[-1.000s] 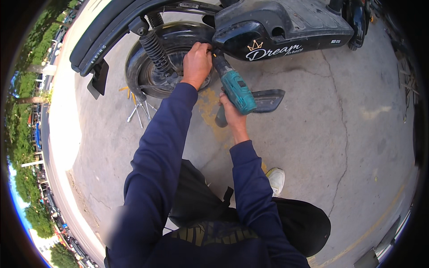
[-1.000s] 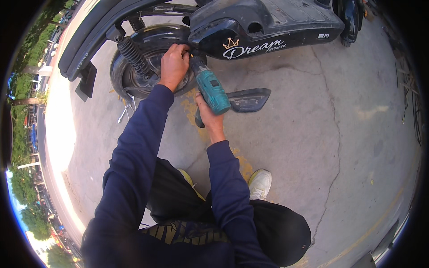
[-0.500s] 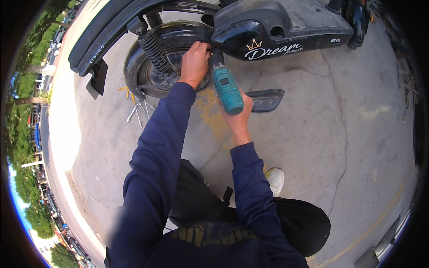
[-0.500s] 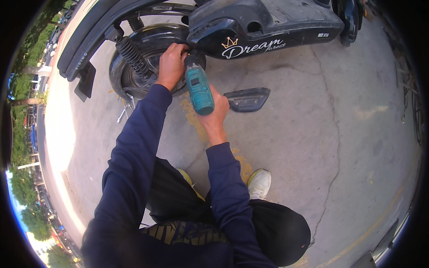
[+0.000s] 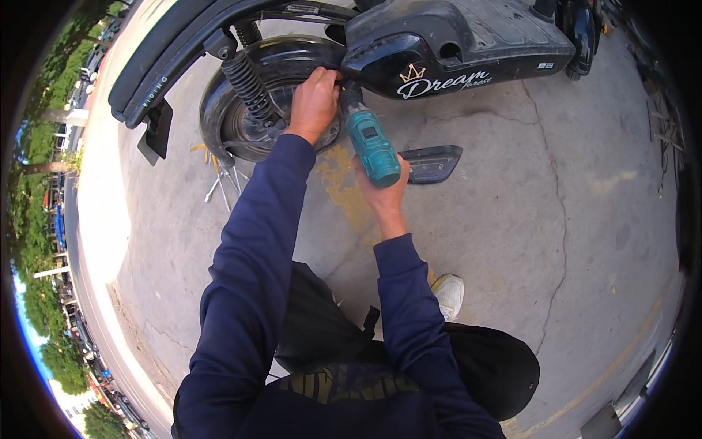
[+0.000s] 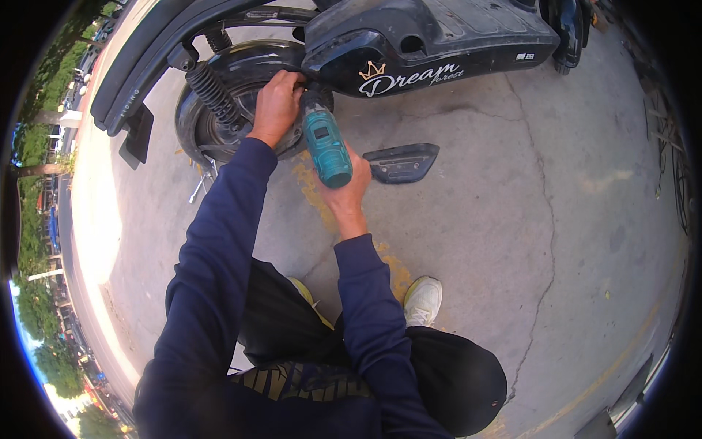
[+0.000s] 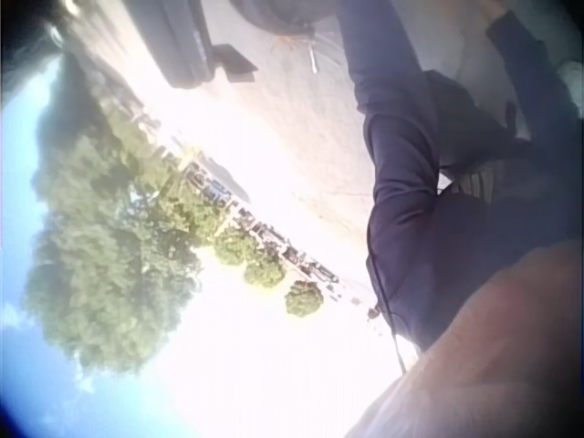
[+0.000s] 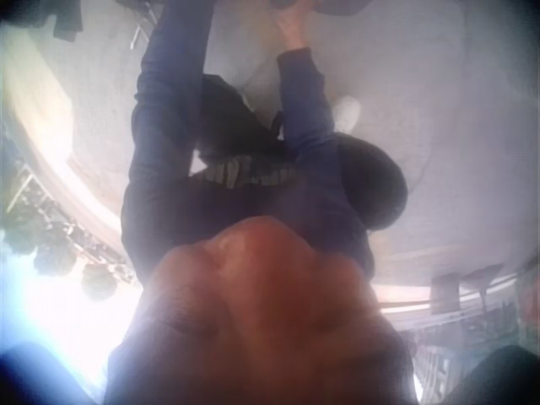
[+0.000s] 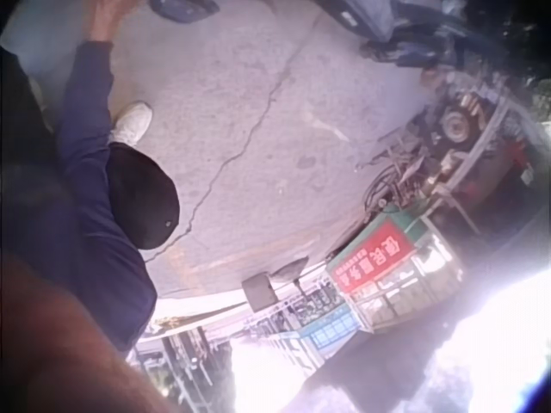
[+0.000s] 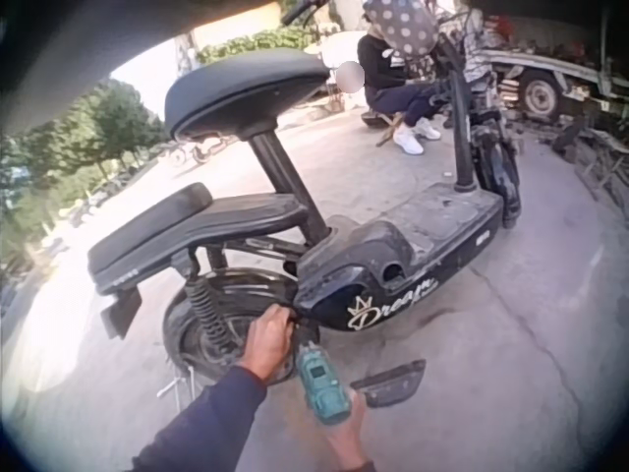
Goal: The person uses a cordless drill and wrenches to remove screws and bolts from the rear fender and mudguard of a scooter. They detach the plastic cover and place it on the ground, then continue loosening fasteners around the rear wheel area.
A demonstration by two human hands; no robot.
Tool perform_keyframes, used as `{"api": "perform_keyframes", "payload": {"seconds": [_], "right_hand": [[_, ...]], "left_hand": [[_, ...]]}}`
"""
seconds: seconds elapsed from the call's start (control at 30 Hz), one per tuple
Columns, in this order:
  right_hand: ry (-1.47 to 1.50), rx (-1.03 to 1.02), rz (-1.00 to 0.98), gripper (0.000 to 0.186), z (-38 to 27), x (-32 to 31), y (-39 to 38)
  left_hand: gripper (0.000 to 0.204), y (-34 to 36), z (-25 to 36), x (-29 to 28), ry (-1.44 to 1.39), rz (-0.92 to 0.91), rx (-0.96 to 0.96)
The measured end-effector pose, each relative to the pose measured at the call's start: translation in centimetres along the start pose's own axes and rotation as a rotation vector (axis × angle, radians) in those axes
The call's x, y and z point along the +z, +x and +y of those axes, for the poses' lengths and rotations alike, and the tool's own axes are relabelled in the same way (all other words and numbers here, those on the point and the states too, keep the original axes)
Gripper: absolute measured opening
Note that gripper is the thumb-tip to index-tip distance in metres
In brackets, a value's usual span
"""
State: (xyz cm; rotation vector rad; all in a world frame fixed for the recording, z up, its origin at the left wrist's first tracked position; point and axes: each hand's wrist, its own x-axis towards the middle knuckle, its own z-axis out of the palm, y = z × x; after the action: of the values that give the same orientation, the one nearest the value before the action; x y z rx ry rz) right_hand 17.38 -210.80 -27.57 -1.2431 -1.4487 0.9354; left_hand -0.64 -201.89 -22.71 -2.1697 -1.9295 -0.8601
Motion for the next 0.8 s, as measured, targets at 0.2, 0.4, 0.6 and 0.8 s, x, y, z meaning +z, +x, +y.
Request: {"api": "perform_keyframes", "payload": {"seconds": [0.2, 0.4, 0.6, 0.8], "right_hand": [[0.045, -0.007, 0.012, 0.036, 0.1, 0.2, -0.1], [0.067, 0.002, 0.015, 0.031, 0.3, 0.5, -0.2], [0.116, -0.004, 0.035, 0.029, 0.7, 0.8, -0.5], [0.092, -0.010, 0.066, 0.026, 0.8, 1.0, -0.6]], "left_hand": [[0.015, 0.1, 0.3, 0.0, -0.013, 0.004, -0.018], [0.017, 0.1, 0.0, 0.0, 0.005, -0.012, -0.010], [0.015, 0.0, 0.3, 0.0, -0.005, 0.003, -0.024], [0.015, -0.1, 0.2, -0.1, 0.054, -0.025, -0.007]]}}
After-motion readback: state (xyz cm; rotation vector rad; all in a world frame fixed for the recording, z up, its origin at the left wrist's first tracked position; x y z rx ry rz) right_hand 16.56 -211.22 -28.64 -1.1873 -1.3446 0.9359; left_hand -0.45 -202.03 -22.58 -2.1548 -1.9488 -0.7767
